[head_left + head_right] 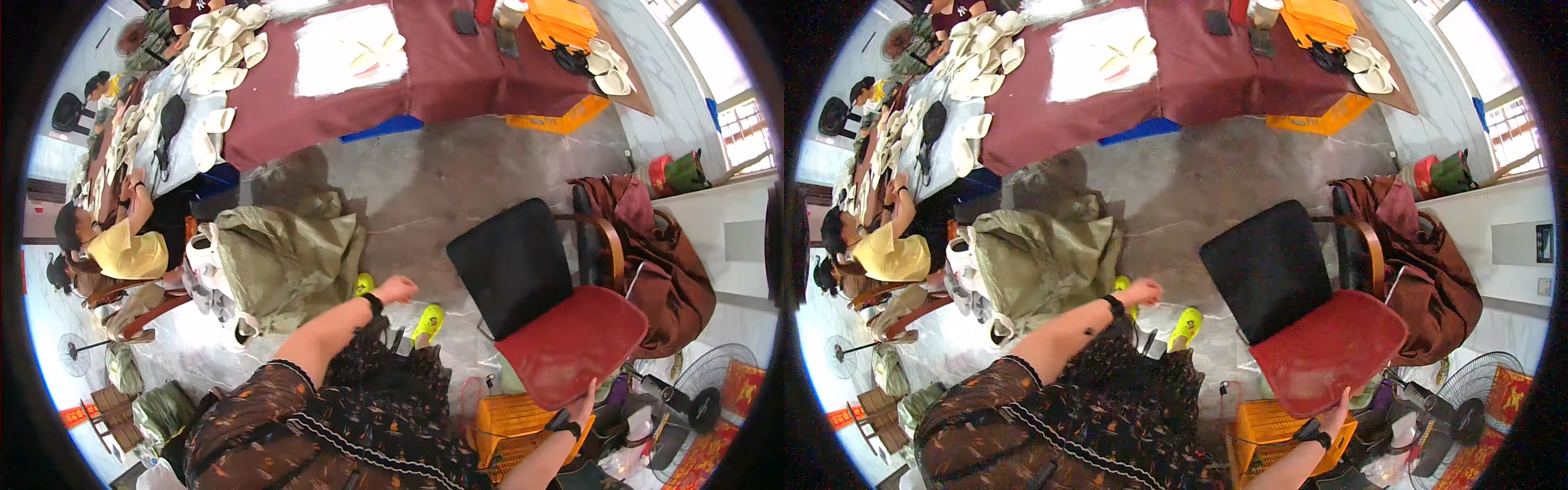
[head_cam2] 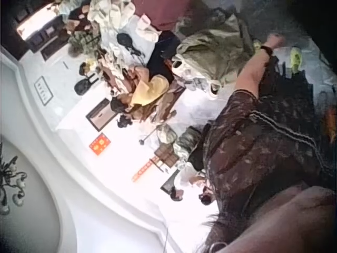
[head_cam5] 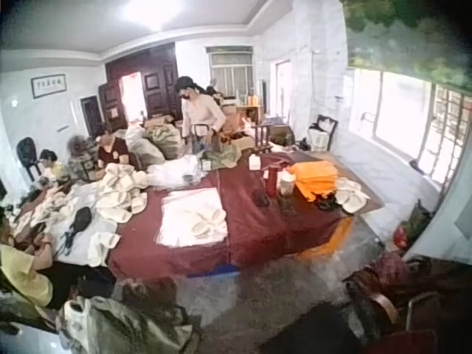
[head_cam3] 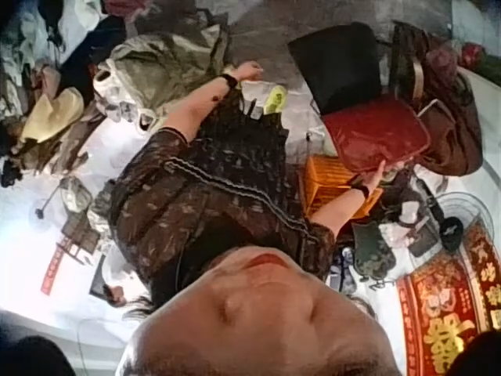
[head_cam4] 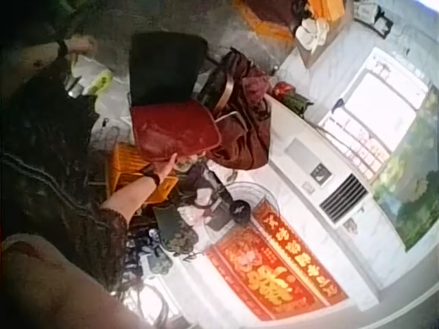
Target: The recorder is picking up plastic bags and packing pairs of white slippers and shoes into them.
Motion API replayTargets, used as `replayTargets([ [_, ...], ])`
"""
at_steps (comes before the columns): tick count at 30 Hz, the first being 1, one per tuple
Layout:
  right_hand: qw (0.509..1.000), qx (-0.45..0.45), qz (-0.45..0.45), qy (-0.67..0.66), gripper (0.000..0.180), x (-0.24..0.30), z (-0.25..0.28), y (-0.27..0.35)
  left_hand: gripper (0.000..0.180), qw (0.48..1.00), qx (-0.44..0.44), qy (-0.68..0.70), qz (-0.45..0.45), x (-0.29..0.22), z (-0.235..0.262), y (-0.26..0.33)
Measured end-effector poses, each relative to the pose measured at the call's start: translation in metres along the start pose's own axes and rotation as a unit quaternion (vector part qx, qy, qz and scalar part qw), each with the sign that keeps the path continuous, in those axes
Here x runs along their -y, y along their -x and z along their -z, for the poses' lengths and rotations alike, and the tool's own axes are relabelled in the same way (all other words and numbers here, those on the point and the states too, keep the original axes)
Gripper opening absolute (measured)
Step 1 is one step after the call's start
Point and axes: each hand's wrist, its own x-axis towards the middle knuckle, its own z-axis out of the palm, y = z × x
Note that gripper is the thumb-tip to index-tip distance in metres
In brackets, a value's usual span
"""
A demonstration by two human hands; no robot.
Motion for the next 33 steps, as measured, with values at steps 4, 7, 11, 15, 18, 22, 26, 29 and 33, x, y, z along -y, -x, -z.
replayTargets([
  [4, 0.992, 0.008, 0.103, 0.072, 0.066, 0.007, -0.066, -0.022, 0.041, 0.974, 0.208, -0.005, 0.088, 0.031, -0.129, -0.025],
  [7, 0.996, -0.030, 0.052, 0.071, 0.073, 0.009, -0.009, -0.016, 0.062, 0.919, 0.374, -0.122, -0.019, -0.049, -0.220, 0.030],
  [11, 0.997, 0.015, 0.068, 0.036, 0.070, 0.010, -0.050, -0.010, 0.075, 0.844, 0.238, 0.263, 0.403, -0.066, -0.284, 0.047],
  [15, 0.990, 0.015, 0.130, 0.052, 0.067, 0.021, -0.147, 0.027, 0.056, 0.883, 0.243, 0.399, -0.040, -0.034, -0.279, 0.062],
  [18, 0.991, 0.041, 0.125, 0.040, 0.062, 0.022, -0.196, 0.035, 0.035, 0.723, 0.184, 0.641, 0.180, -0.027, -0.259, 0.016],
  [22, 0.986, 0.079, 0.142, 0.047, 0.059, 0.010, -0.264, 0.060, 0.022, 0.853, 0.125, 0.505, -0.045, -0.059, -0.190, 0.068],
  [26, 0.978, 0.136, 0.150, 0.057, 0.054, -0.018, -0.326, 0.062, 0.023, 0.750, 0.145, 0.636, 0.105, -0.047, -0.120, 0.047],
  [29, 0.973, 0.174, 0.143, 0.048, 0.049, -0.034, -0.379, 0.071, 0.022, 0.753, 0.117, 0.642, 0.085, -0.030, -0.080, 0.037],
  [33, 0.971, 0.208, 0.101, 0.059, 0.048, -0.066, -0.430, 0.065, 0.018, 0.754, 0.042, 0.644, 0.119, -0.029, -0.015, 0.026],
])
